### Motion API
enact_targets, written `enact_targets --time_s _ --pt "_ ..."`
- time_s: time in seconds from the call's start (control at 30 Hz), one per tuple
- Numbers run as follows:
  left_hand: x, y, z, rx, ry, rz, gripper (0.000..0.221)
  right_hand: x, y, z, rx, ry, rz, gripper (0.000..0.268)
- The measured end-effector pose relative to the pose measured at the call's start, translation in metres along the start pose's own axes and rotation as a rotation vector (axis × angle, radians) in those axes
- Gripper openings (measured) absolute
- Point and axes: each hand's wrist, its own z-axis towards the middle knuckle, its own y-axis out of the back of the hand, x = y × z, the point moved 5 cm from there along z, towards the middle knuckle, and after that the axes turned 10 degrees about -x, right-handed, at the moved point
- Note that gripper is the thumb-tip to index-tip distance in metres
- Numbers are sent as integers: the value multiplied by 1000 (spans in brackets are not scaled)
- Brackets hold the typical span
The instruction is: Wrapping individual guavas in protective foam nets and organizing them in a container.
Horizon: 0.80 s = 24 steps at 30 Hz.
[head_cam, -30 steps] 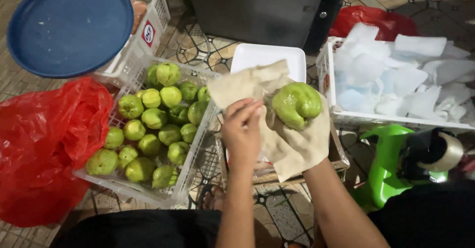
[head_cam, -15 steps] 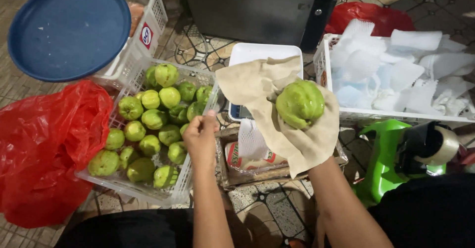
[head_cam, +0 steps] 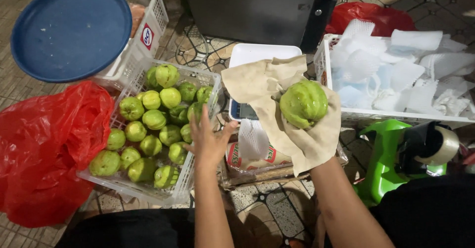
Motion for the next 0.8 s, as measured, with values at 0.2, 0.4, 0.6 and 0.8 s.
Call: enact_targets --time_s 0.2,0.4,0.6,0.8 --pt "43 0 14 -203 179 -21 41 -2 -14 -18 25 -70 160 20" --pt "134 -45 59 -383 159 -2 59 -13 -7 -6 122 -79 172 21" --pt "21 -5 0 -95 634 -252 54 -14 7 18 201 196 -9 18" --pt "-32 -22 -20 -28 383 -545 52 -26 19 36 280 466 -194 22"
